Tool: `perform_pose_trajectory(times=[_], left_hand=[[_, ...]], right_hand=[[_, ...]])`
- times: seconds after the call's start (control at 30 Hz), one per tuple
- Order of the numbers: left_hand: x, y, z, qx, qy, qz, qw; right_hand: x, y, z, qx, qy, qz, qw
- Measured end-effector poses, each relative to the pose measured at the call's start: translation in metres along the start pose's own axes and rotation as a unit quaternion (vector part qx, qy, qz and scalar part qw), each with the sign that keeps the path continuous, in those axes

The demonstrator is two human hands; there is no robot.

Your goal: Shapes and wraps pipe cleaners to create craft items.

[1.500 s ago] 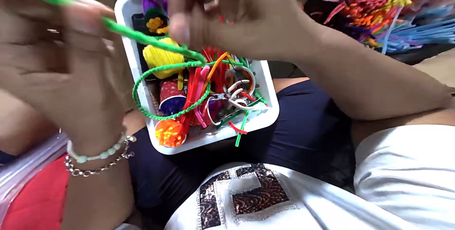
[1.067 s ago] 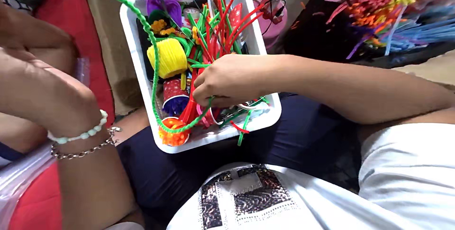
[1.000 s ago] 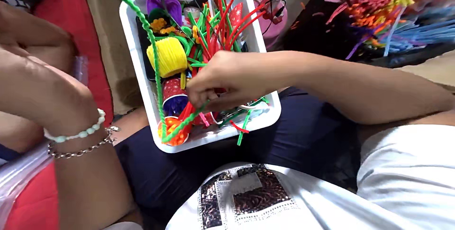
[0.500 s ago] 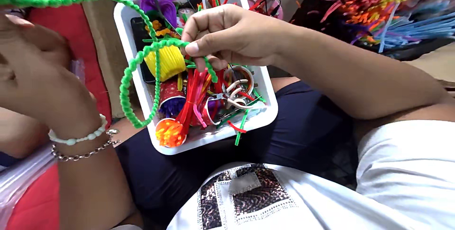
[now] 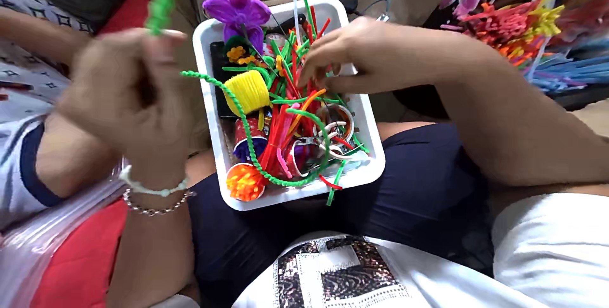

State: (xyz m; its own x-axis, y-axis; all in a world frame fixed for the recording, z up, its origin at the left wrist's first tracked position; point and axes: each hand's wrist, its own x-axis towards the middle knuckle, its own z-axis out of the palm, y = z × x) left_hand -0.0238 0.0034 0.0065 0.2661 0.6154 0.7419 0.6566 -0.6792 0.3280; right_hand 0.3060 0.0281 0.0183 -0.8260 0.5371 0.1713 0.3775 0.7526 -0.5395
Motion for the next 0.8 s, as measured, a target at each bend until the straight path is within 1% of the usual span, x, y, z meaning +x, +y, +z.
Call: perform_pose_trajectory(times=[0.07,0.13,0.17,0.2,0.27,0.4,0.6,0.8], left_hand=[[0.006,0.027,0.014,0.014,-0.029,-0.007,0.999],[0.005,0.033,0.019,-0.006,-0.037,0.000,0.999],[0.004,0.035,0.020,-0.013,-0.042,0.002,0.999],[0.003,0.038,0.021,-0.019,-0.045,0.004,0.999],[0.003,0.046,0.021,-0.021,-0.056,0.006,0.998],[-0.001,0.058,0.023,-0.022,-0.070,0.016,0.997],[-0.005,0.059,0.028,-0.042,-0.064,0.026,0.997],[-0.005,0.061,0.030,-0.050,-0.073,0.034,0.995]], right_hand=[[0.001,-0.015,-0.008,0.026,0.125,-0.008,0.992],[0.005,-0.027,-0.007,0.045,0.247,-0.037,0.967],[0.007,-0.031,-0.005,0.041,0.289,-0.049,0.955],[0.008,-0.034,-0.003,0.029,0.315,-0.057,0.947],[0.010,-0.039,0.004,-0.014,0.335,-0.062,0.940],[0.013,-0.041,0.016,-0.091,0.336,-0.084,0.934],[0.016,-0.038,0.024,-0.201,0.339,-0.109,0.912],[0.019,-0.038,0.028,-0.220,0.337,-0.094,0.911]])
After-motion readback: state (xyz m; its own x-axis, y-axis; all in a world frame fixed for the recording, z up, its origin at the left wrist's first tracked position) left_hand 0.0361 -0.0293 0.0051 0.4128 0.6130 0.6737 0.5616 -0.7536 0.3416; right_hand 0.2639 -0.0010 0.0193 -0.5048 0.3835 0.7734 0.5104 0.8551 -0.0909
